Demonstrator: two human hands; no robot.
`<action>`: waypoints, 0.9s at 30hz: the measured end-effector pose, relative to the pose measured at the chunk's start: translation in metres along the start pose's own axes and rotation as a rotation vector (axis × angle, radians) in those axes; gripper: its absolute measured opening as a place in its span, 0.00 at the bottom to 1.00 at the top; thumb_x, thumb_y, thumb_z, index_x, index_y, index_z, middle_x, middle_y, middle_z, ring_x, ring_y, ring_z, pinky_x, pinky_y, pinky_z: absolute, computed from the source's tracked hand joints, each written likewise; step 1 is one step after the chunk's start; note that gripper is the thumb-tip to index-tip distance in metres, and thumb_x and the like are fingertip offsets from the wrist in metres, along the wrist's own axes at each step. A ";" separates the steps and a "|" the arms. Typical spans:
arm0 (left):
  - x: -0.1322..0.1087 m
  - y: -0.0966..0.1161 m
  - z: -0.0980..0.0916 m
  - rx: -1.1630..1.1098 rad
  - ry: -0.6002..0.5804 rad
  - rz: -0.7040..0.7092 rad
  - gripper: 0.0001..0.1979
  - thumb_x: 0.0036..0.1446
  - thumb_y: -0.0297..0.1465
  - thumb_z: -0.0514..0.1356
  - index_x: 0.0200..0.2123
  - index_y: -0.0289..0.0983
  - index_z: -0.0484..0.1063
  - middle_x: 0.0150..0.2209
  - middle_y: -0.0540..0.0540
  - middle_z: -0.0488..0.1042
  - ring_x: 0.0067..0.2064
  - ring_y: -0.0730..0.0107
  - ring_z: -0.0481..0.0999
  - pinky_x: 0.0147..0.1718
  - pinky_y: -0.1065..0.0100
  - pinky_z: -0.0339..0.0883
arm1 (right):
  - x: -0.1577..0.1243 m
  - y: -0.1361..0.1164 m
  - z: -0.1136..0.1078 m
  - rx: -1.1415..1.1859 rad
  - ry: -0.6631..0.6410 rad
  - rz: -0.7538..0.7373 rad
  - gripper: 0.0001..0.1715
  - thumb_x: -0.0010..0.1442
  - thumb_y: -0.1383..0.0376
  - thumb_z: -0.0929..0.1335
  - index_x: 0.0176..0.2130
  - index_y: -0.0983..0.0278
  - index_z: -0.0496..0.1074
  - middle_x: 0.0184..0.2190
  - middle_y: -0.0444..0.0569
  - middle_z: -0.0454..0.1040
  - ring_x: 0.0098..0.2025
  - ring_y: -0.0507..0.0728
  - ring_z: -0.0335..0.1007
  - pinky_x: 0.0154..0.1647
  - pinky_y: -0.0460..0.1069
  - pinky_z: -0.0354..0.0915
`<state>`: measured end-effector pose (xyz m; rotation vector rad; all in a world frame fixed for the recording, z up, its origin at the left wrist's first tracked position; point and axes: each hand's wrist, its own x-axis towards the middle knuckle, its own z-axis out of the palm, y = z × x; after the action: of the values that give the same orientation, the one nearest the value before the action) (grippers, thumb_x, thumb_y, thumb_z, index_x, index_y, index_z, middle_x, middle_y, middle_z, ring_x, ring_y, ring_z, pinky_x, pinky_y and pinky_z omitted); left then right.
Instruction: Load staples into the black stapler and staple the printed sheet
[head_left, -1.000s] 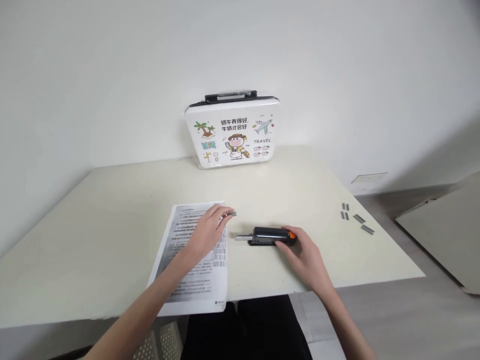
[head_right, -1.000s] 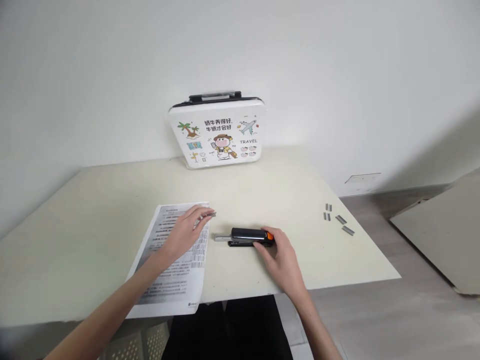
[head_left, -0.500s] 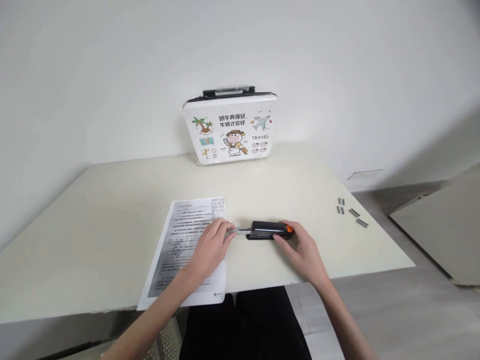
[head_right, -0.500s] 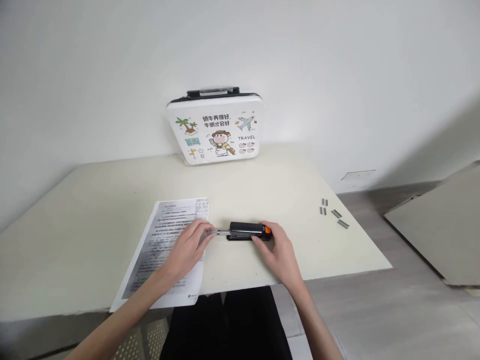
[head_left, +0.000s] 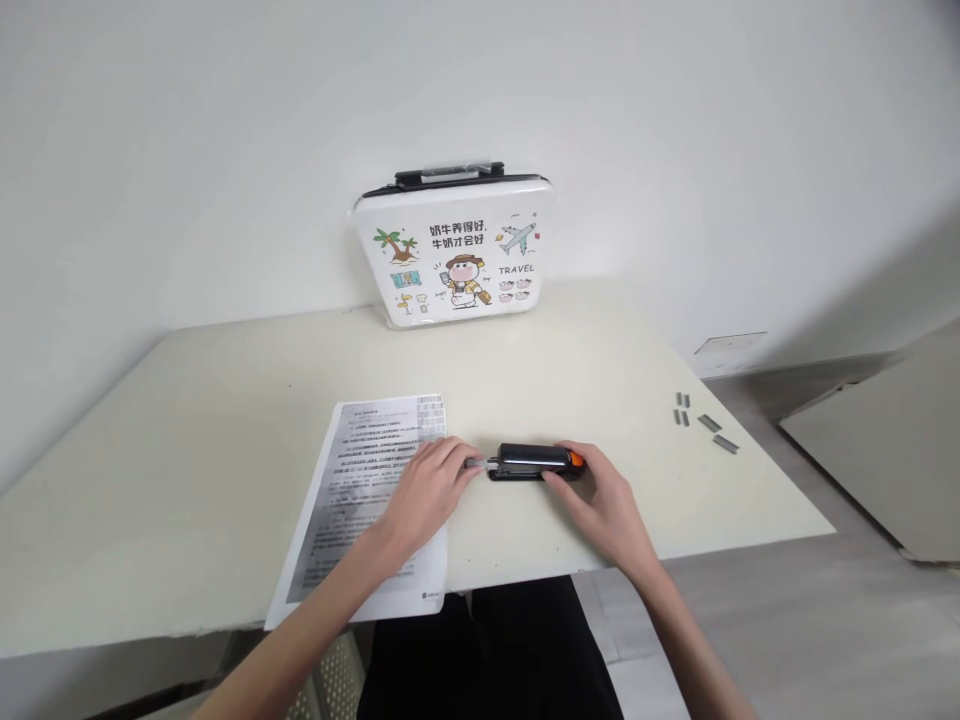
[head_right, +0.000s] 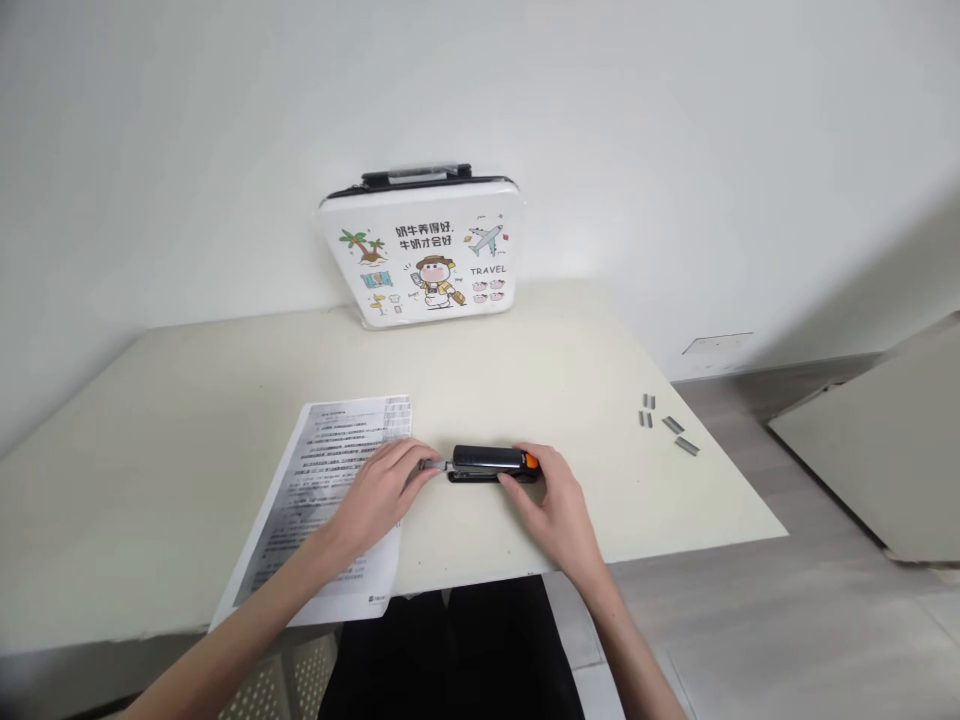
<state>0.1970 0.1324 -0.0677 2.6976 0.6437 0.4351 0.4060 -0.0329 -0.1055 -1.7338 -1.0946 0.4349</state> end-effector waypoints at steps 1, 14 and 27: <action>0.000 -0.001 -0.001 -0.007 -0.005 -0.003 0.09 0.75 0.36 0.55 0.47 0.42 0.74 0.46 0.46 0.79 0.47 0.57 0.78 0.49 0.53 0.71 | 0.000 0.000 0.000 -0.002 0.000 0.002 0.21 0.68 0.51 0.69 0.55 0.57 0.72 0.54 0.54 0.78 0.55 0.65 0.74 0.58 0.61 0.70; -0.025 -0.032 -0.022 -0.330 -0.207 0.016 0.09 0.72 0.40 0.61 0.47 0.47 0.80 0.43 0.50 0.82 0.45 0.63 0.80 0.47 0.61 0.71 | 0.005 0.004 -0.010 0.023 -0.119 0.005 0.21 0.66 0.50 0.72 0.53 0.57 0.73 0.51 0.51 0.79 0.53 0.64 0.76 0.56 0.59 0.72; 0.024 -0.017 0.008 -0.511 -0.242 0.015 0.17 0.59 0.47 0.71 0.44 0.44 0.76 0.35 0.52 0.79 0.35 0.66 0.77 0.36 0.65 0.70 | 0.016 0.009 -0.020 0.034 -0.261 -0.009 0.21 0.65 0.50 0.73 0.52 0.57 0.73 0.52 0.52 0.80 0.54 0.66 0.77 0.58 0.62 0.72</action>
<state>0.2142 0.1558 -0.0763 2.2212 0.3797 0.2295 0.4331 -0.0312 -0.1018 -1.6736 -1.2702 0.6852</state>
